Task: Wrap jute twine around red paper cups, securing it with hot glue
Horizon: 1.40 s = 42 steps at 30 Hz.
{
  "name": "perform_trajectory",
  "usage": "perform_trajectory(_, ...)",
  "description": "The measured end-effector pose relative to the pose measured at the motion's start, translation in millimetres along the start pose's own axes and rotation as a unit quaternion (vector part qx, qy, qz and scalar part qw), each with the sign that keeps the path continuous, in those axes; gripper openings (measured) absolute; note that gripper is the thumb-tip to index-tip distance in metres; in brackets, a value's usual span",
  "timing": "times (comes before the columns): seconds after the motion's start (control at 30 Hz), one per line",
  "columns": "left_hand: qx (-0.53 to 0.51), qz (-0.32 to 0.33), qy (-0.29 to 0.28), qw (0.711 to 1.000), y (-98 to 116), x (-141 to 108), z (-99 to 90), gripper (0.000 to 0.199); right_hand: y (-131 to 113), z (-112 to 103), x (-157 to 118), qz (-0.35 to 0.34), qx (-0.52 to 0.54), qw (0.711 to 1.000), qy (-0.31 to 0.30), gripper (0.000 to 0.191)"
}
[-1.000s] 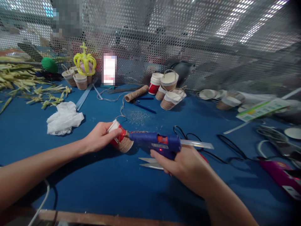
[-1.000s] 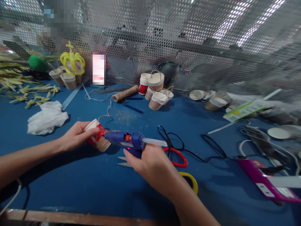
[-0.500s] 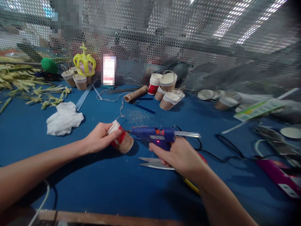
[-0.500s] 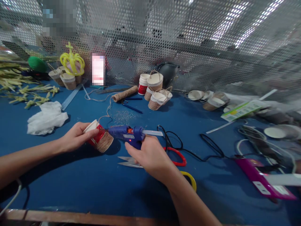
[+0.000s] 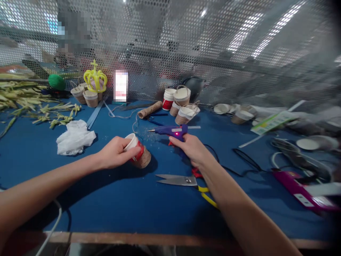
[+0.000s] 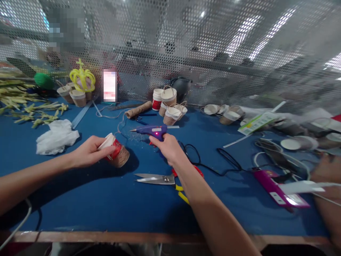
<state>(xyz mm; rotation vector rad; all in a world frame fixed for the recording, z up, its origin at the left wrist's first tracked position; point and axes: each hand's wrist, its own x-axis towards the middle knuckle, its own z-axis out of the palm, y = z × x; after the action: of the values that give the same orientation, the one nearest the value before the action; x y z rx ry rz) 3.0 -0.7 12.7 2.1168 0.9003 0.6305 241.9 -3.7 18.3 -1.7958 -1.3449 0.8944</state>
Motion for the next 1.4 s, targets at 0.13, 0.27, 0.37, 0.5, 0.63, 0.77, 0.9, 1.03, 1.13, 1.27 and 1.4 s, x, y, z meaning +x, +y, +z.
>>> perform_trajectory(0.13, 0.093, 0.055, 0.000, 0.994, 6.8, 3.2, -4.8, 0.034, 1.8, 6.9, 17.2, 0.006, -0.018, 1.000, 0.000, 0.026)
perform_trajectory(0.27, 0.162, 0.092, 0.014, 0.982, 10.4, 7.4, -4.5, 0.034, 5.5, 14.7, 33.0, 0.021, -0.068, 0.997, -0.003, 0.028)
perform_trajectory(0.37, 0.200, 0.117, 0.004, 0.973, 11.0, 9.5, -4.3, 0.033, 7.5, 17.5, 42.9, 0.012, -0.126, 0.992, 0.010, 0.029)
perform_trajectory(0.5, 0.211, 0.155, -0.018, 0.965, 12.4, 7.0, -5.7, 0.029, 0.0, 18.0, 41.1, -0.027, -0.176, 0.982, 0.060, 0.025)
perform_trajectory(0.63, 0.167, 0.189, -0.043, 0.967, 17.8, -1.0, -5.9, 0.029, -19.1, 23.6, 13.9, -0.089, -0.162, 0.982, 0.027, 0.025)
perform_trajectory(0.77, 0.113, 0.222, -0.070, 0.966, 23.9, -8.4, -3.0, 0.026, -36.2, 40.0, -20.8, -0.125, -0.079, 0.978, -0.148, 0.052)
perform_trajectory(0.9, 0.058, 0.200, -0.084, 0.974, 25.1, -12.8, 1.3, 0.027, -42.4, 51.2, -38.2, -0.094, 0.231, 0.935, -0.250, 0.029)
perform_trajectory(1.03, -0.091, 0.054, -0.089, 0.990, 20.3, -14.7, 5.0, 0.028, -42.0, 44.7, -43.0, -0.096, 0.304, 0.935, -0.154, 0.013)
perform_trajectory(1.13, -0.217, -0.034, -0.074, 0.973, 14.5, -13.3, 8.5, 0.026, -39.4, 36.1, -46.5, -0.130, 0.304, 0.939, -0.094, 0.012)
perform_trajectory(1.27, -0.309, -0.102, -0.067, 0.943, 8.2, -10.2, 13.7, 0.029, -34.0, 30.9, -50.2, -0.179, 0.298, 0.937, -0.039, 0.011)
perform_trajectory(1.4, -0.329, -0.152, -0.033, 0.932, 6.2, -8.8, 17.2, 0.031, -28.9, 31.3, -49.4, -0.213, 0.262, 0.941, -0.004, 0.011)
